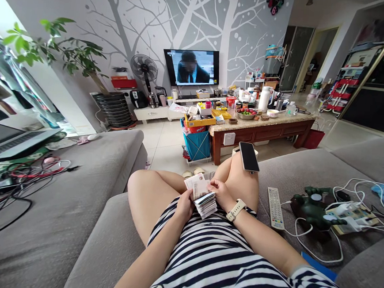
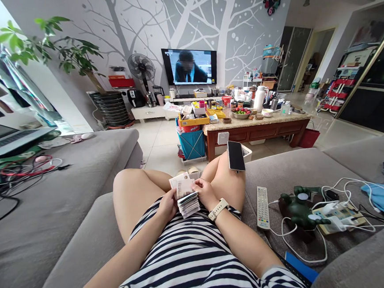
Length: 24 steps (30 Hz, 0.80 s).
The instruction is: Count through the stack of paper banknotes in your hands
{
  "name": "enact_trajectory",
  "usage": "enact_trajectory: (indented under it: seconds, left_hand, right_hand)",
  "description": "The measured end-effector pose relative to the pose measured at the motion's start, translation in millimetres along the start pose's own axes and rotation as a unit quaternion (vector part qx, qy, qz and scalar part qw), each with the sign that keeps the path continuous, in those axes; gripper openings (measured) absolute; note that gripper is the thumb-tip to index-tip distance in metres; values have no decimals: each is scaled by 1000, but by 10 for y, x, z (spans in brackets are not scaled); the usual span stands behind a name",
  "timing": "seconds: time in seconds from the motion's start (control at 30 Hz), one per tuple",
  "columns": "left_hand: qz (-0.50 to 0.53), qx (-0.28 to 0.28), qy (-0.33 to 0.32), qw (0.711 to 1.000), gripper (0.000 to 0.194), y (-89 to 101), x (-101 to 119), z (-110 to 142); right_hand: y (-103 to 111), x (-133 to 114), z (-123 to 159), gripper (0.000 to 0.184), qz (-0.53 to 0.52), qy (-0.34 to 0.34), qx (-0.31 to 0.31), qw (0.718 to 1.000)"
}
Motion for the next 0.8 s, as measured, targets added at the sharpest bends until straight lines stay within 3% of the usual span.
enact_trajectory:
  seconds: [0.8]
  left_hand:
    - [4,6,13,1000,21,72,-57,-93]
  right_hand:
    - [14,-33,0,26,-5,18,1,1000]
Point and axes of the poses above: each hand's wrist, its own z-axis away from the middle knuckle, its own y-axis out of the back of the hand, x = y × z, the point moved 3 cm from there along -z, towards the middle knuckle, and after that the axes turned 4 degrees about x, right-handed, at the moved point
